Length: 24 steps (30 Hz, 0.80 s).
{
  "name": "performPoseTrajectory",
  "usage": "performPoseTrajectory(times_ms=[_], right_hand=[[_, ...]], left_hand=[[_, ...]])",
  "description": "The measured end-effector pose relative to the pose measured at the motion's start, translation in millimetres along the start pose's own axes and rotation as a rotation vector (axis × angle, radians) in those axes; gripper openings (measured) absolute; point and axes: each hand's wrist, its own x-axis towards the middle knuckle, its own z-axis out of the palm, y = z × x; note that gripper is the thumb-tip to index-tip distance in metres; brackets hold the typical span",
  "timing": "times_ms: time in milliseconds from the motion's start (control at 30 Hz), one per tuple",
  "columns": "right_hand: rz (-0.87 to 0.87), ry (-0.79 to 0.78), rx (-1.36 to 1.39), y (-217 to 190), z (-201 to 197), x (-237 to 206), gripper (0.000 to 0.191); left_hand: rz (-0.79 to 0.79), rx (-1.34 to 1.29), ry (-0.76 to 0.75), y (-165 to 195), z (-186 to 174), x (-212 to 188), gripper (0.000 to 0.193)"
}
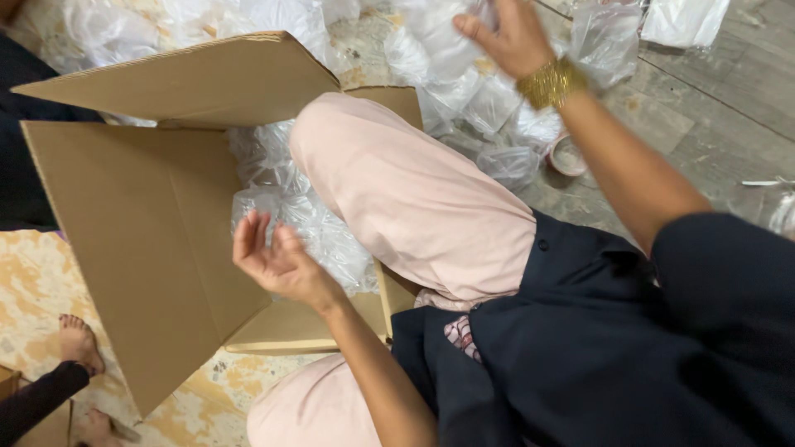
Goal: The person sits on the floor and packs plastic-wrapped items into a cardboard box, placing each wrapped item into the box compartments and pressing them into place. Other people nearby handle piles of similar wrapped items on the floor.
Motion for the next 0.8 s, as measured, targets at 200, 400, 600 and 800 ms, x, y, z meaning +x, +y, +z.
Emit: performPoseTrajectory(times_ms=[200, 400, 600, 800], right_hand=[[-0.555, -0.297, 0.386, -94, 34, -75, 0.057], [0.218, -0.367, -0.425, 50, 92, -49, 0.087], [0.298, -0.344, -0.547, 106, 97, -85, 0.1], [-0.046, 0.215, -0.125, 9, 39, -64, 0.088]], left_hand=[[0.172, 0.005, -0.23, 65, 51, -16, 0.093], [-0.408, -0.205, 0.413, -60, -42, 1, 0.088], [-0.702, 0.156, 0.5, -184, -104, -26, 0.09], [-0.092, 0.263, 0.314, -75, -44, -23, 0.064]])
